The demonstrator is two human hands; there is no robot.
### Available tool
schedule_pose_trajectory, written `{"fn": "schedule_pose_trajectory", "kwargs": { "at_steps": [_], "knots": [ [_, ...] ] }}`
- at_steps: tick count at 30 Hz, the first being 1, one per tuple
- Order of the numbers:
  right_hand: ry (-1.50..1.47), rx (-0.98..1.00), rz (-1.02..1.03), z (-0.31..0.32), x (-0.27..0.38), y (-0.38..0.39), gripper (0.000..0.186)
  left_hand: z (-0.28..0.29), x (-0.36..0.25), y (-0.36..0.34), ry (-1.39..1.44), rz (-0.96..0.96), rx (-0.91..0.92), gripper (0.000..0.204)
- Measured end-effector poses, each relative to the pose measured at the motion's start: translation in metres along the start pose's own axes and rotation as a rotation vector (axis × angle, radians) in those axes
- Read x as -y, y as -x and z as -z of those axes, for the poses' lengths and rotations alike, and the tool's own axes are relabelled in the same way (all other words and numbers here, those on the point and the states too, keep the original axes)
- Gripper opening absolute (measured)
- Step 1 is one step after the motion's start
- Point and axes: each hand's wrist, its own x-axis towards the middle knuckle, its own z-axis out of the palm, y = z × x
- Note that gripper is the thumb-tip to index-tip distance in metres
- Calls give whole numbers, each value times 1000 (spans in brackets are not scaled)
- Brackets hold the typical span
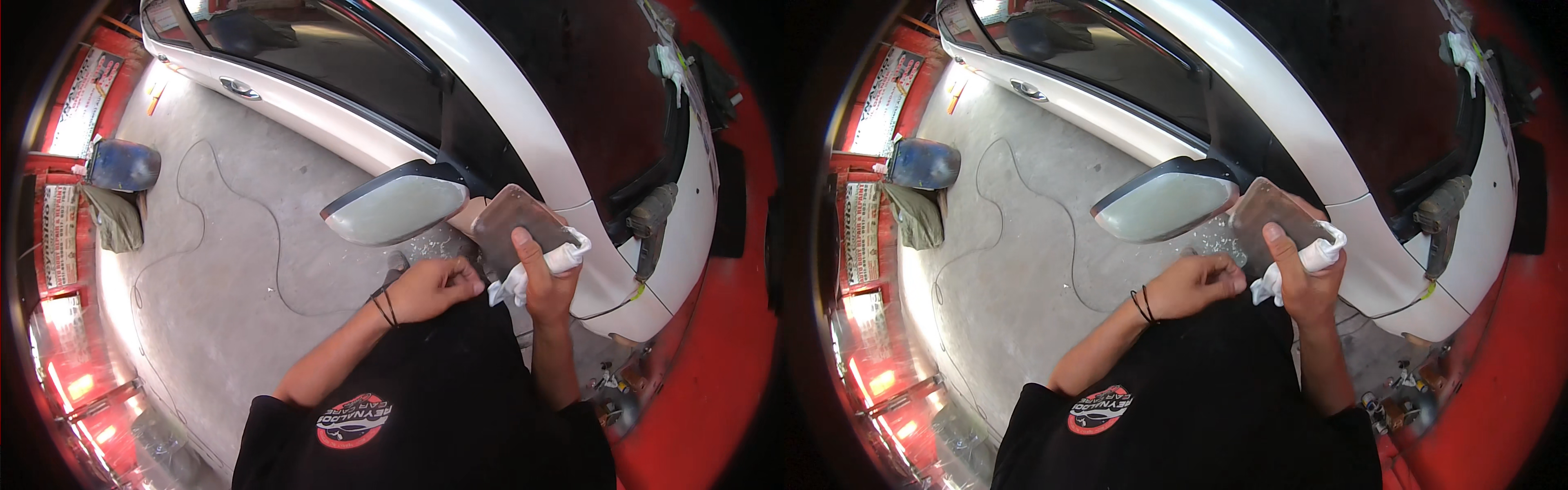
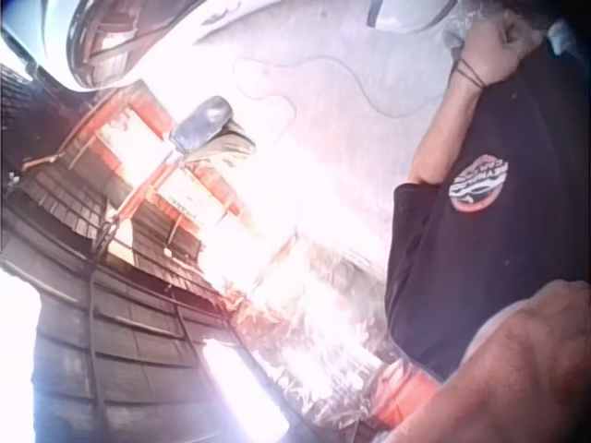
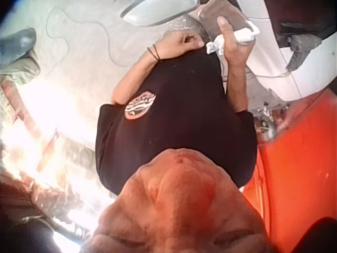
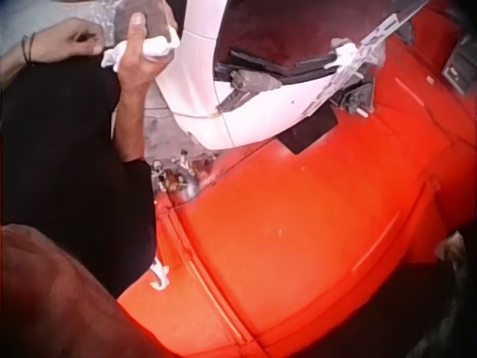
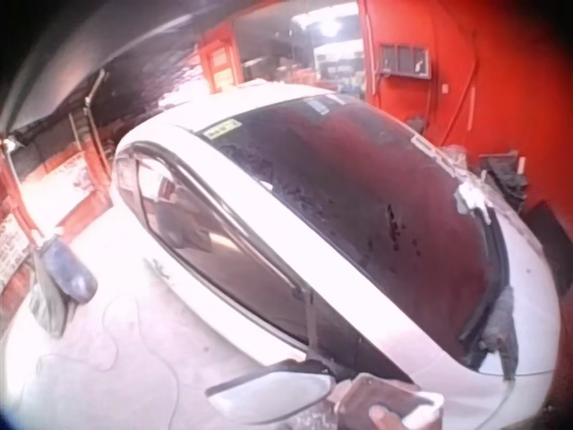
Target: Sanding and cleaning a car's side mirror housing during auto repair.
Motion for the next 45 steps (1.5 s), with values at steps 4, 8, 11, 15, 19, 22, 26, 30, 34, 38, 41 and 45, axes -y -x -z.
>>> {"fn": "schedule_pose_trajectory", "kwargs": {
  "at_steps": [4,8,11,15,19,22,26,30,34,38,41,45],
  "knots": [
    [244,27,95,-15,4,-1,33,19,31,12,-141,-62,24,36],
    [724,233,446,-34,0,-4,51,50,81,25,-244,-48,9,58],
    [940,346,619,-49,-2,-8,52,77,144,35,-256,159,-63,63],
    [1135,415,851,-73,-9,-30,46,103,264,58,-511,532,-62,70],
    [1201,485,881,-91,-15,-39,34,105,393,112,-501,786,-81,65],
    [1222,500,870,-97,-15,-41,36,79,465,170,-479,964,-35,62],
    [1254,509,911,-100,-14,-44,44,39,513,217,-192,1121,-14,60],
    [1260,494,848,-104,-15,-43,47,17,527,213,-204,1003,-10,60],
    [1253,455,866,-110,-17,-39,49,29,527,167,-258,770,-60,66],
    [1261,373,750,-111,-14,-32,51,74,512,104,-396,645,-40,56],
    [1210,249,641,-104,-5,-12,52,109,496,74,-316,624,-181,47],
    [1170,131,445,-85,4,28,57,154,481,68,-205,592,-303,41]
  ]
}}
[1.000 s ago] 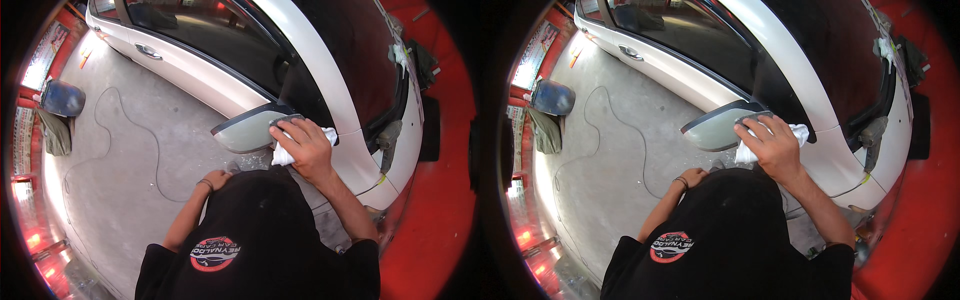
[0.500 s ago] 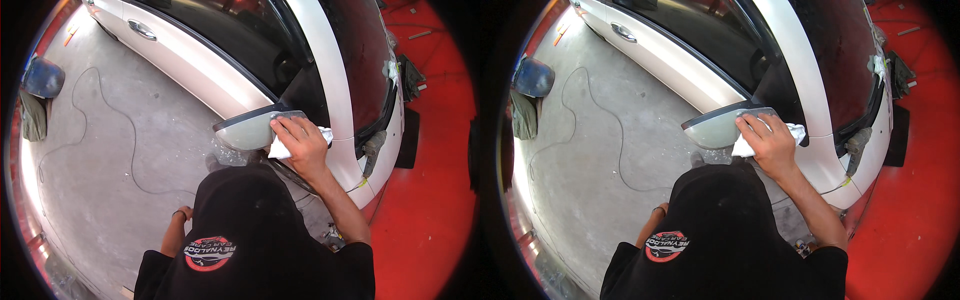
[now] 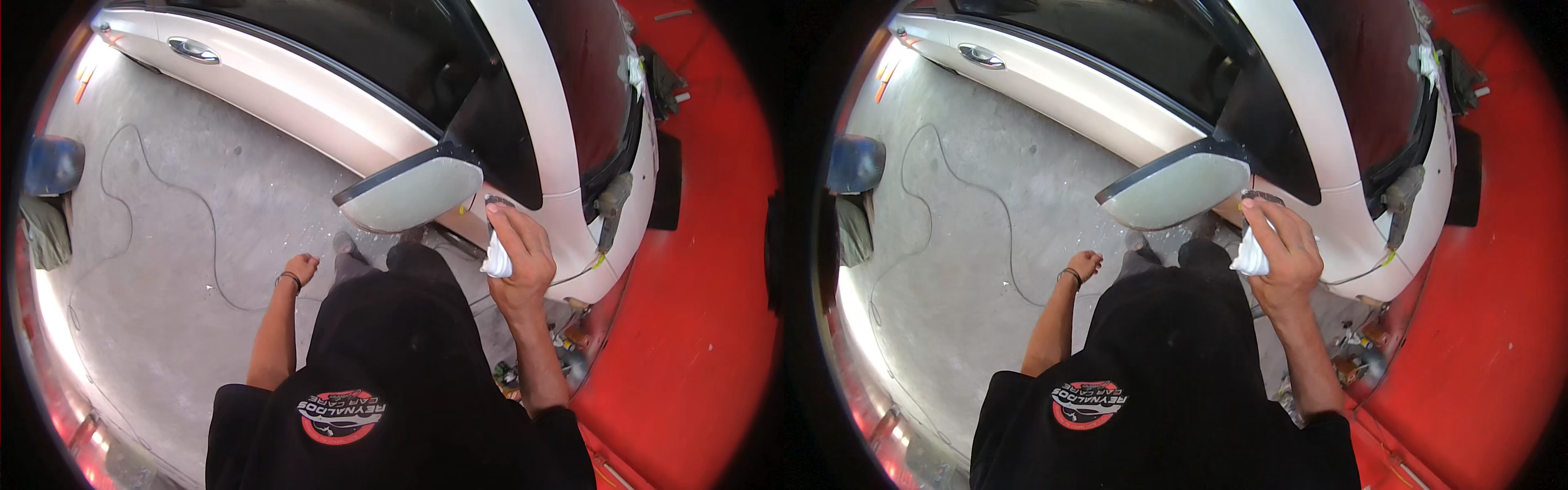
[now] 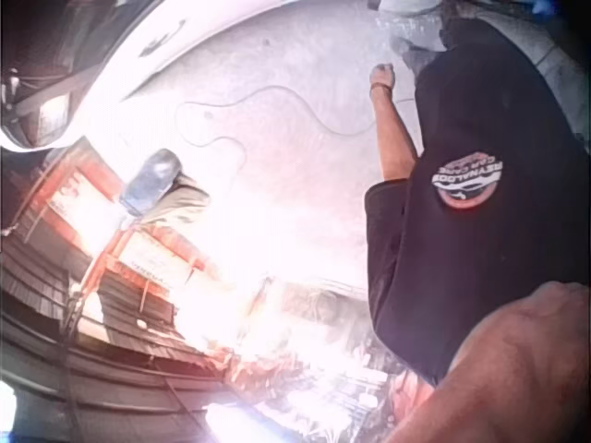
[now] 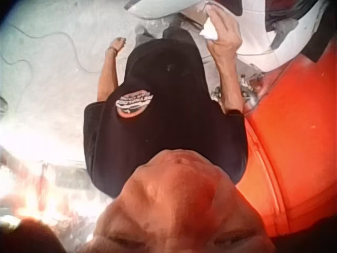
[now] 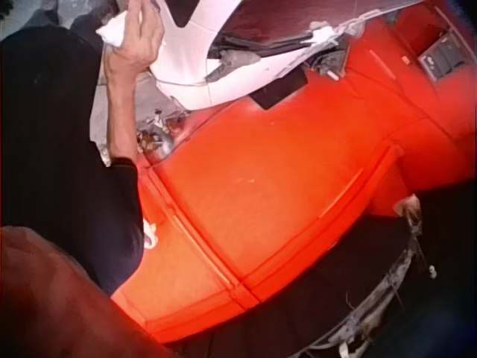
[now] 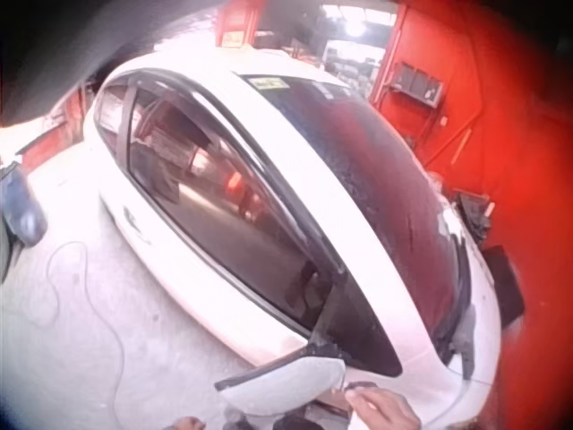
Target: Sanding and cleaning a car's side mirror housing during auto repair.
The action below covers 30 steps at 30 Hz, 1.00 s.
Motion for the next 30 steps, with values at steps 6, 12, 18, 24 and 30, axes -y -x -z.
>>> {"fn": "schedule_pose_trajectory", "kwargs": {
  "at_steps": [6,12,18,24,30],
  "knots": [
    [-300,-36,-253,-7,-12,39,53,8,15,31,-222,27,-89,42],
    [-670,-117,-429,-32,-27,24,31,7,-35,106,25,-47,-301,46],
    [-637,-177,-524,-34,-24,31,32,116,-222,165,548,-386,-311,47],
    [-516,-489,-891,-47,23,47,34,192,-415,181,-352,-1238,-71,56],
    [-551,-828,-1215,-84,135,55,35,195,-466,160,-955,-1617,182,55]
  ]
}}
